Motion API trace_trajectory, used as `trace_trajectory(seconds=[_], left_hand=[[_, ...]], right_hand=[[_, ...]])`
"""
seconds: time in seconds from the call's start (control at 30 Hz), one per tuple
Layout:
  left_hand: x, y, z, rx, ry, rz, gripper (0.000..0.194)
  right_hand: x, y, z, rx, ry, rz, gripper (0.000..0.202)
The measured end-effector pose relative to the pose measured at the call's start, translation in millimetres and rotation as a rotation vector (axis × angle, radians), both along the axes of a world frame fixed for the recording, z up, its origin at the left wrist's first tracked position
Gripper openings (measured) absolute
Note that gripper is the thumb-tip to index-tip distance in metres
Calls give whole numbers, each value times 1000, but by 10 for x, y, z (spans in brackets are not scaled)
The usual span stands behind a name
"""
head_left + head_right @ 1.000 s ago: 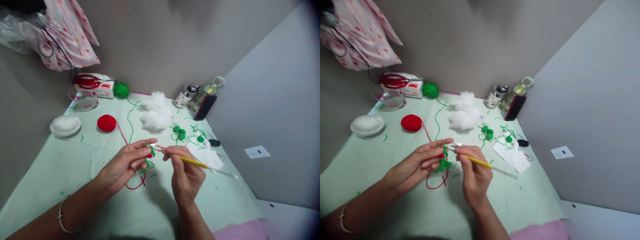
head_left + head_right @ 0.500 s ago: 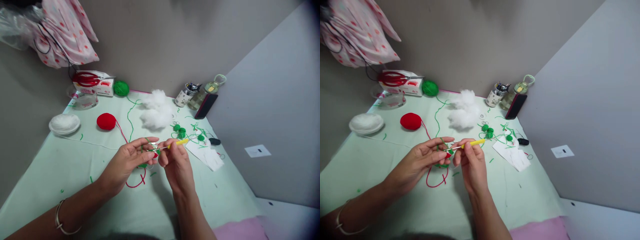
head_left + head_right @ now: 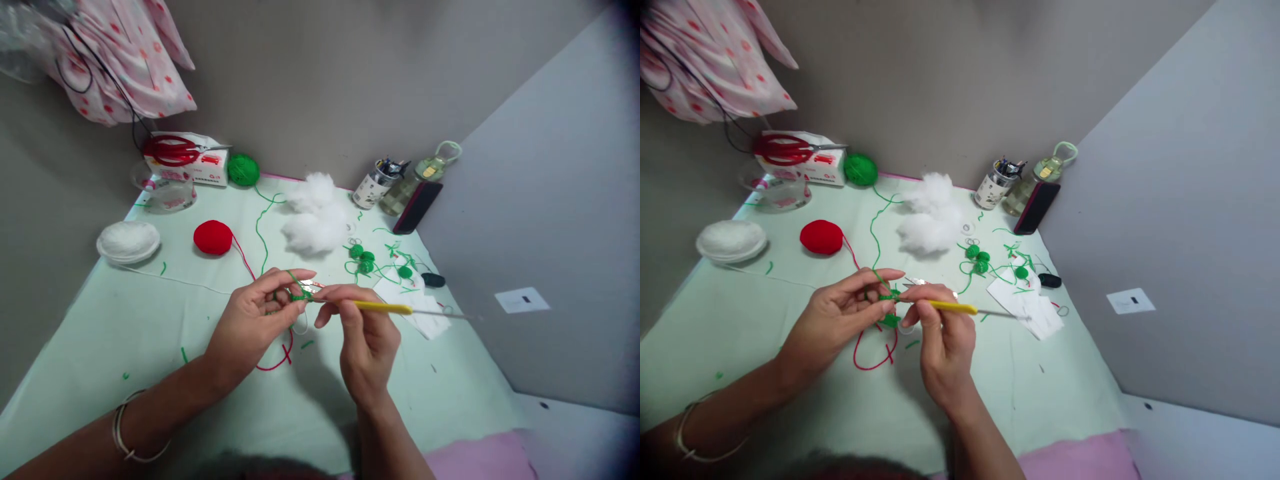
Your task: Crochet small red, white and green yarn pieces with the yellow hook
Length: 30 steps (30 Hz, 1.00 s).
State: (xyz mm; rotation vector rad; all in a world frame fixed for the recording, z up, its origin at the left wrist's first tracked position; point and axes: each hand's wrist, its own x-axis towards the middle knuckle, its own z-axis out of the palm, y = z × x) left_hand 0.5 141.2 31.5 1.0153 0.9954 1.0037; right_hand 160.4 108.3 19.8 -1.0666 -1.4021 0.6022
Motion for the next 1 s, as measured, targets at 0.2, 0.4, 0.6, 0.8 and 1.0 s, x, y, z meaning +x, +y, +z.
trace_trajectory(seconds=[0.2,0.4,0.6,0.8,1.0], left_hand=[[25,-35,-27,100,45,78,29],[6,-12,-9,-268,-339,-166,48],[-76,64,49,-356,-448,-177,32],[-31,13,40,-230,-345,-186,34],[-18,-2,37,-203,-284,-75,43]], right_hand=[[-35,-29,-83,310,-435,-60,23],[-20,-32,-166,393,-596,-229,35],[7,42,-42,165,19,-59,24],[-34,82,-23,40,112,19,17],[-84,2,-41,192,-177,-61,28]])
